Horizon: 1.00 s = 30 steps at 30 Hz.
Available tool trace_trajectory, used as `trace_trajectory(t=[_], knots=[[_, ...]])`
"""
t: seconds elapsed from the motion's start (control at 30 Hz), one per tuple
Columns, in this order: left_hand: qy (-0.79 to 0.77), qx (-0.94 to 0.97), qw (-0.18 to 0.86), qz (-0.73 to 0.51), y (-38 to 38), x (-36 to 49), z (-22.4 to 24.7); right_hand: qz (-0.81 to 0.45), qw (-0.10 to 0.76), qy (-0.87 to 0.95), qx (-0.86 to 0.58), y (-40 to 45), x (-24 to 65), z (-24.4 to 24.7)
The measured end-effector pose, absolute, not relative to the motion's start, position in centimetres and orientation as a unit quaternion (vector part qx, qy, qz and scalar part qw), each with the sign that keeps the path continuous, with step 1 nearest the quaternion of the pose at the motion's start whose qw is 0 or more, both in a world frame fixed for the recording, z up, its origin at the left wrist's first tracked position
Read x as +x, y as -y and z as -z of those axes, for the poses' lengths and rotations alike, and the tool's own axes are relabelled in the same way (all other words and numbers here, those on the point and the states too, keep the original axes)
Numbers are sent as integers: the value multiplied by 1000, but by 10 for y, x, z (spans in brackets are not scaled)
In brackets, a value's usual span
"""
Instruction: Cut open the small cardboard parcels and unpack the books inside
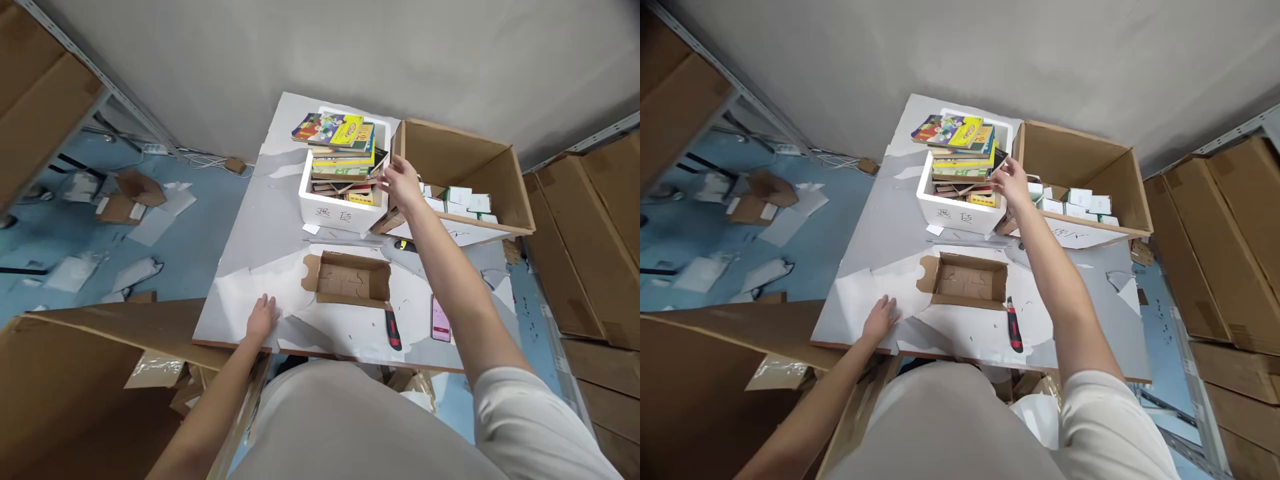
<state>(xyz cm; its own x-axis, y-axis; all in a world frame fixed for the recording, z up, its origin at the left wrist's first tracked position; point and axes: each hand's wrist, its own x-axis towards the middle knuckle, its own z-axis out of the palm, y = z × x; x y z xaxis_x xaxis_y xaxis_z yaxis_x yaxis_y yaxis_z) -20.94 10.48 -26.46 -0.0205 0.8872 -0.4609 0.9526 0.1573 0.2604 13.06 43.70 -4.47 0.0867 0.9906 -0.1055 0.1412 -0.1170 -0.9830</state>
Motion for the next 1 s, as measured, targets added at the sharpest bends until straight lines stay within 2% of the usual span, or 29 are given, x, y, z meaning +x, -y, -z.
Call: trace_trajectory(t=[0.13, 0.27, 0.37, 0.47, 0.6, 0.67, 0.73, 0.8, 0.9, 1.0], knots=[[-700, 661, 265, 44, -106, -220, 276, -414, 451, 497, -615, -314, 188, 54], [-696, 665, 265, 54, -113, -226, 272, -329, 438, 421, -723, -209, 226, 100], [-718, 650, 245, 52, -119, -223, 260, -300, 381, 356, -799, -161, 233, 134], [-740, 629, 237, 22, -126, -222, 249, -232, 352, 373, -826, -148, 223, 137], [-707, 659, 256, -14, -145, -225, 242, -85, 396, 512, -757, -190, 191, 85], [-690, 666, 280, -41, -157, -223, 242, -121, 386, 616, -676, -232, 166, 52], [-693, 642, 317, -83, -166, -214, 242, -159, 340, 705, -602, -278, 136, 27], [-693, 613, 355, -137, -171, -201, 246, -146, 309, 754, -561, -325, 100, 16], [-643, 641, 377, -182, -174, -187, 261, -104, 196, 834, -506, -392, 35, 20], [-654, 665, 322, -163, -178, -197, 285, -64, 39, 885, -459, -457, -41, 39]])
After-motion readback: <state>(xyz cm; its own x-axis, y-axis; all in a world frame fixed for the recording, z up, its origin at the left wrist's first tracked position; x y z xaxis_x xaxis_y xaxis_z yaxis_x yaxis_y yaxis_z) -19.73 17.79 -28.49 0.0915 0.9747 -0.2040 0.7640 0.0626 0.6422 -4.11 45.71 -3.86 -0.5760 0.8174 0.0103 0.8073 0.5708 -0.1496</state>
